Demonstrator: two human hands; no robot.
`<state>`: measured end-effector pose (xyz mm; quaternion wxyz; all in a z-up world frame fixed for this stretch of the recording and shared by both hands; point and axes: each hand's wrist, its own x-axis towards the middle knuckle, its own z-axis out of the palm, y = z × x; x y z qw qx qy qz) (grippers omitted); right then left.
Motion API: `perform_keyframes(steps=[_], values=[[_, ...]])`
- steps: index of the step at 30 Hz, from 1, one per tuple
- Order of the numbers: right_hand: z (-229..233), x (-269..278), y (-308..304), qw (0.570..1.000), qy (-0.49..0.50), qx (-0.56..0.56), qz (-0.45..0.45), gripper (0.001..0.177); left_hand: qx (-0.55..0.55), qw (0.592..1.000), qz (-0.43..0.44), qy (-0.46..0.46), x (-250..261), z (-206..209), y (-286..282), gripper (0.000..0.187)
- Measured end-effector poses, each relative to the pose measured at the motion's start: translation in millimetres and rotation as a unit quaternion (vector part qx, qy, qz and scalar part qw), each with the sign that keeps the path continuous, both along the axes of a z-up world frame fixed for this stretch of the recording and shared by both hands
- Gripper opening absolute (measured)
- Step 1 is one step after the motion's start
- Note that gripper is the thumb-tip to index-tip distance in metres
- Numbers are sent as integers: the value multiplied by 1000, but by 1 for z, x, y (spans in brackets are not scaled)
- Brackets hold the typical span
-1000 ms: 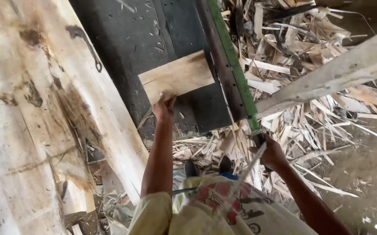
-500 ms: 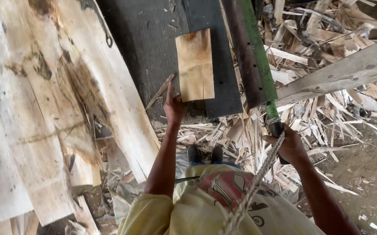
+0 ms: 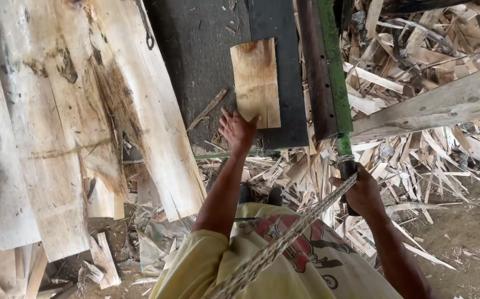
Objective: Cutting thin strips of wood or bark using a manual lever-operated guillotine cutter.
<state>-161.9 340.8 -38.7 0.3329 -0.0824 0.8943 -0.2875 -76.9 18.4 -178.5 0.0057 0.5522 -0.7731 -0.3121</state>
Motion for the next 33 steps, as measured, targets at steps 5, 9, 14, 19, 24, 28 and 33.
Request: perform_keyframes(steps=[5,9,14,19,24,28,33], values=[[2,0,0,1000,18,1,7,57,49,994,77,68,-14,2,-1,69],[9,0,1,1000,-5,-10,14,58,75,964,95,235,-32,-32,-8,56],[11,-5,20,989,104,-44,100,67,114,910,118,380,-44,-57,-16,48],[8,-8,22,990,88,-42,106,69,159,836,129,510,-74,-106,-18,50],[-39,-7,30,985,99,-44,137,69,148,846,133,495,-80,-93,0,52],[-54,-4,19,994,69,4,85,75,68,914,118,383,-101,-104,-5,55],[-49,0,16,997,47,26,57,67,56,927,121,352,-119,-101,-13,57]])
